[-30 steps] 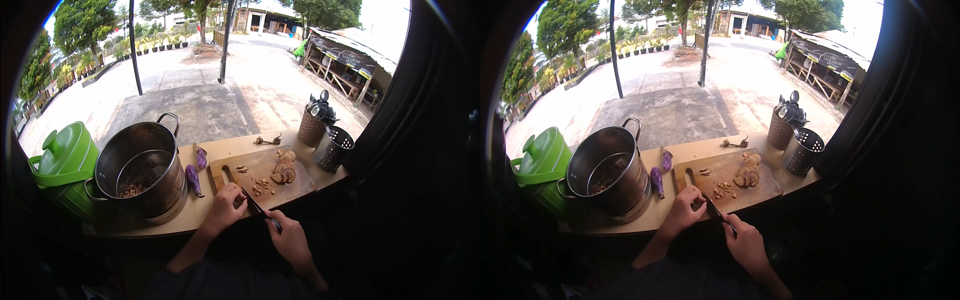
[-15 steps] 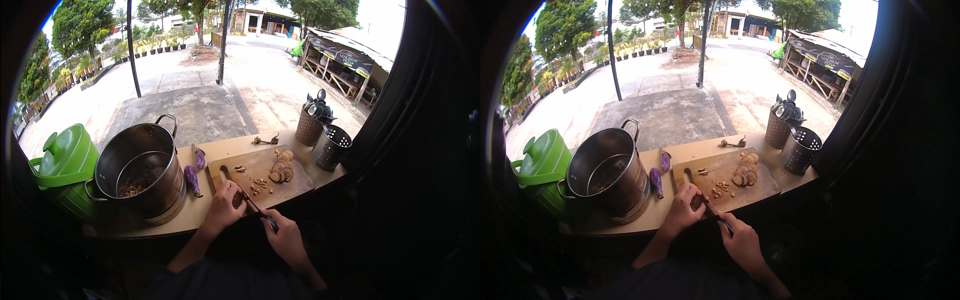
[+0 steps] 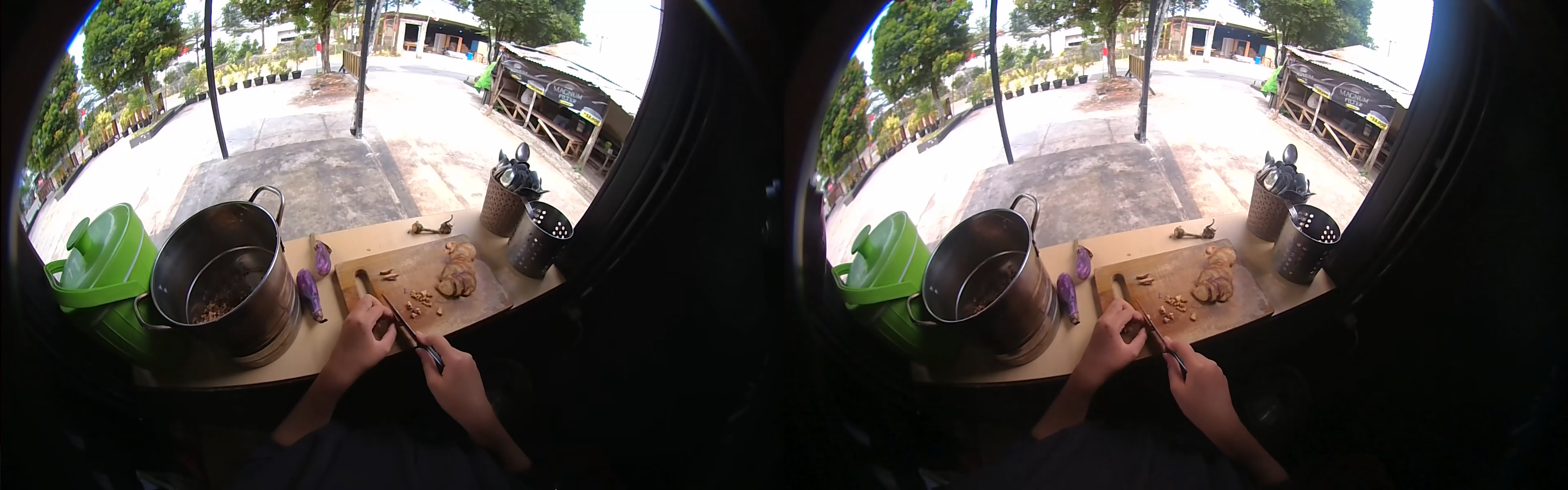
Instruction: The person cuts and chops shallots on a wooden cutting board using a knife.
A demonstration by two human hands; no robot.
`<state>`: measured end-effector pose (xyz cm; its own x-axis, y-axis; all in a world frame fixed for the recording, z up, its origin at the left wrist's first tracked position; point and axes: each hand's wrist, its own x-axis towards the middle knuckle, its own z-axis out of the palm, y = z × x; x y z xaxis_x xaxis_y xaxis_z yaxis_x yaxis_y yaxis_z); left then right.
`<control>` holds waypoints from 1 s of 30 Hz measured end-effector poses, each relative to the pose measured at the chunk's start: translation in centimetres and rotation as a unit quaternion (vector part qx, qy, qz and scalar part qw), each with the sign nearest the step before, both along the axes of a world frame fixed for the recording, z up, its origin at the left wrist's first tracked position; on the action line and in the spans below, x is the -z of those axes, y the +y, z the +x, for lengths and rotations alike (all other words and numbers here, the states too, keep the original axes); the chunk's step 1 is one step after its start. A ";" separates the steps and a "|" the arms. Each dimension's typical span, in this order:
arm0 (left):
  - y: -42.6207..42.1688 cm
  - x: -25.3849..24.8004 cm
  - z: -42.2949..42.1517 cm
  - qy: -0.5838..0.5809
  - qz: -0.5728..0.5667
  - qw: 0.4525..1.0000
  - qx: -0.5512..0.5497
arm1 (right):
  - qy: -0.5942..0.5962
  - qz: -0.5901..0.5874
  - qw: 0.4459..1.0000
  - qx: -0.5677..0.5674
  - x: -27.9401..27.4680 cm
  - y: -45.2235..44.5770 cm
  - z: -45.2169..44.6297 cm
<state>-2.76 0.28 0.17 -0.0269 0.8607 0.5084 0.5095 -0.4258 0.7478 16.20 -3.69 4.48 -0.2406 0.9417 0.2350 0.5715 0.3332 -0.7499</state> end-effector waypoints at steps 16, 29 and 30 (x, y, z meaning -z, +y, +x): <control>0.3 0.6 0.0 0.029 0.029 0.999 -0.012 | -0.019 -0.022 1.000 0.004 -0.6 -0.5 1.7; 1.4 -0.4 0.7 0.044 0.029 0.999 0.004 | -0.039 0.081 0.994 0.061 -0.1 1.6 2.0; 1.6 -0.5 0.9 0.026 0.027 0.999 0.004 | -0.066 0.058 0.993 0.080 -0.2 1.6 2.1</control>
